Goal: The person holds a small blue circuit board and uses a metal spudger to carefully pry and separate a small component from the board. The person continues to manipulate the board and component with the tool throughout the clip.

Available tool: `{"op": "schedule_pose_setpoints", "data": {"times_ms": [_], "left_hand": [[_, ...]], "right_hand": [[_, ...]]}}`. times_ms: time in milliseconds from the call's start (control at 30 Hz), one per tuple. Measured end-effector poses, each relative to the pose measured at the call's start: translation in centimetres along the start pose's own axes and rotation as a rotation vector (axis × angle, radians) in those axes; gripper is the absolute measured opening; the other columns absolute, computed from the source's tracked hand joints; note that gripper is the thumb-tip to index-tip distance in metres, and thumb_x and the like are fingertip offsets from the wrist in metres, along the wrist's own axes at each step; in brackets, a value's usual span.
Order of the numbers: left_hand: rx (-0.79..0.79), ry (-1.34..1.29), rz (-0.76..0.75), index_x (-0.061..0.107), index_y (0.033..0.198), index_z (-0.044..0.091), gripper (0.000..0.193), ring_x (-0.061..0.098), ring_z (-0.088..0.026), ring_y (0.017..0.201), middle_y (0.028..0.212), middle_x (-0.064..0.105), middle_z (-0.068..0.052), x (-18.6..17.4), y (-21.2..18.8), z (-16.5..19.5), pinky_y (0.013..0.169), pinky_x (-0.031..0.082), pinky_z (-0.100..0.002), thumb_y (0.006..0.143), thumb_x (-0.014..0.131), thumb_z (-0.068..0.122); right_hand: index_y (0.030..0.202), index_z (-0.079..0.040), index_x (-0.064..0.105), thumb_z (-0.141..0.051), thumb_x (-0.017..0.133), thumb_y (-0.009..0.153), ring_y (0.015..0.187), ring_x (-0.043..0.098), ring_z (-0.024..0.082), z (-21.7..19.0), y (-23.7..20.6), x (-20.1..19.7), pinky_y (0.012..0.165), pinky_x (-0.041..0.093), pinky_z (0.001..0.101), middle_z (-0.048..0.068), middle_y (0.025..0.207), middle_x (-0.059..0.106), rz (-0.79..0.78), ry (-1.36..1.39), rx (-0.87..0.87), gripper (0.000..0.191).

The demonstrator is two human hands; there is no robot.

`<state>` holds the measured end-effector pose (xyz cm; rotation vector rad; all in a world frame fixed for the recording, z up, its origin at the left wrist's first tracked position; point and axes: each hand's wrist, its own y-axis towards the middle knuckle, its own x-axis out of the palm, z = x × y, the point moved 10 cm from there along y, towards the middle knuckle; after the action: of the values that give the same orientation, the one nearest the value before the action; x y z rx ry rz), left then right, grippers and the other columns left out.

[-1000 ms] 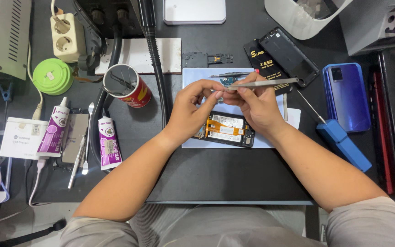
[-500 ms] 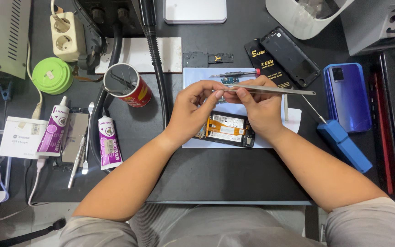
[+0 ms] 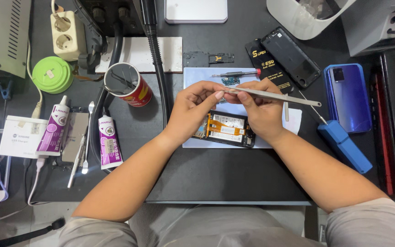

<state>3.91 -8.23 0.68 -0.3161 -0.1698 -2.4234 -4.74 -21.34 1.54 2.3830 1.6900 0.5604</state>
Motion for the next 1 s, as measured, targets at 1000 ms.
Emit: {"op": "schedule_pose_setpoints", "data": {"times_ms": [1000], "left_hand": [[0.059,-0.067,-0.037,0.072,0.117,-0.004,0.017,0.069,-0.011,0.103,0.110,0.077,-0.010,0.8,-0.3,0.3,0.093,0.055,-0.027,0.104,0.068,0.007]], "right_hand": [[0.110,0.001,0.053,-0.018,0.066,0.108,0.100,0.076,0.025,-0.6,-0.7,-0.5,0.094,0.068,0.0406,0.018,0.108,0.072,0.038,-0.028,-0.049,0.023]]}}
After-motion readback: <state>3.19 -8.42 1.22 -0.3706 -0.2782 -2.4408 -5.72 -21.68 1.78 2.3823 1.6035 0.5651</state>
